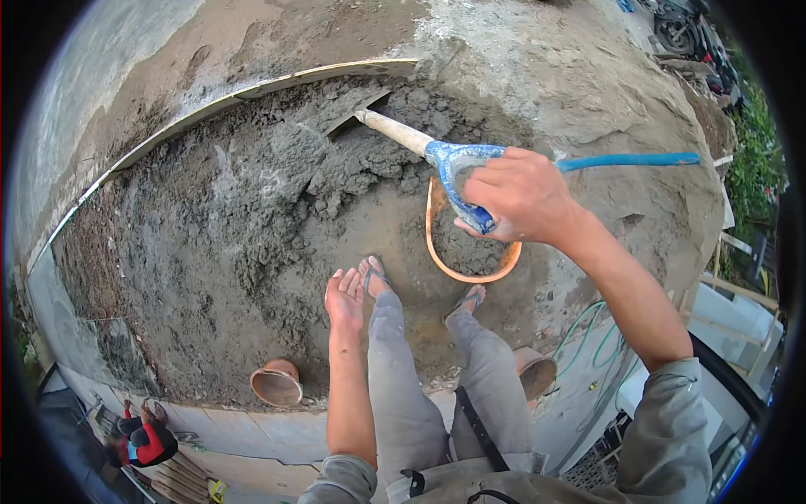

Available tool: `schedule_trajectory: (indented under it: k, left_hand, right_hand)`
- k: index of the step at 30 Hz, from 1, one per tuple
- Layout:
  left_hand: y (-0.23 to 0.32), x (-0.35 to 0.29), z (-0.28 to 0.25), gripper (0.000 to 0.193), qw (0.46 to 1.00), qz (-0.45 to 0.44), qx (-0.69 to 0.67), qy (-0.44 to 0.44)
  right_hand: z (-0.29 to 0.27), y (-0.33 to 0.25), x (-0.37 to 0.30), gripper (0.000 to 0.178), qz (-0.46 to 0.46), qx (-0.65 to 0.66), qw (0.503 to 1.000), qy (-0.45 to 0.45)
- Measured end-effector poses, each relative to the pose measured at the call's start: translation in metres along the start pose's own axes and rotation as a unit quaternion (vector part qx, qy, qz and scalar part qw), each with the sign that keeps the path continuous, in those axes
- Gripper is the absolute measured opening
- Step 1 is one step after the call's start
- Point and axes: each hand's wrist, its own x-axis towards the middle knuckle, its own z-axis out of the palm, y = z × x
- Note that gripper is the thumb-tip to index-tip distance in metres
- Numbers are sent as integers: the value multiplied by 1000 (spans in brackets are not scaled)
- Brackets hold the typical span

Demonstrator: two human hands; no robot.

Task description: The person scoops wet concrete into a bucket and then dumps it onto a prepared area on the ground. The person then uses a shovel to move and distribute the wet concrete within a wooden frame.

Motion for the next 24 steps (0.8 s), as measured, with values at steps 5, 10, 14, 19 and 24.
schedule_trajectory:
  k: [5,10,14,19,24]
  left_hand:
    - [-46,4,-13,49,994,-20,108,14]
    - [-152,59,9,44,964,-76,253,-2]
    - [-236,181,13,44,834,-62,548,-15]
    - [-311,323,40,52,853,47,518,35]
    - [-331,345,82,44,921,-7,386,46]
  right_hand:
    - [41,43,-81,55,-27,214,848,485]
    - [293,145,-169,31,399,516,634,416]
    - [522,224,-172,33,544,660,481,194]
    - [691,288,-109,48,587,638,452,211]
    - [728,295,-60,49,497,783,312,207]
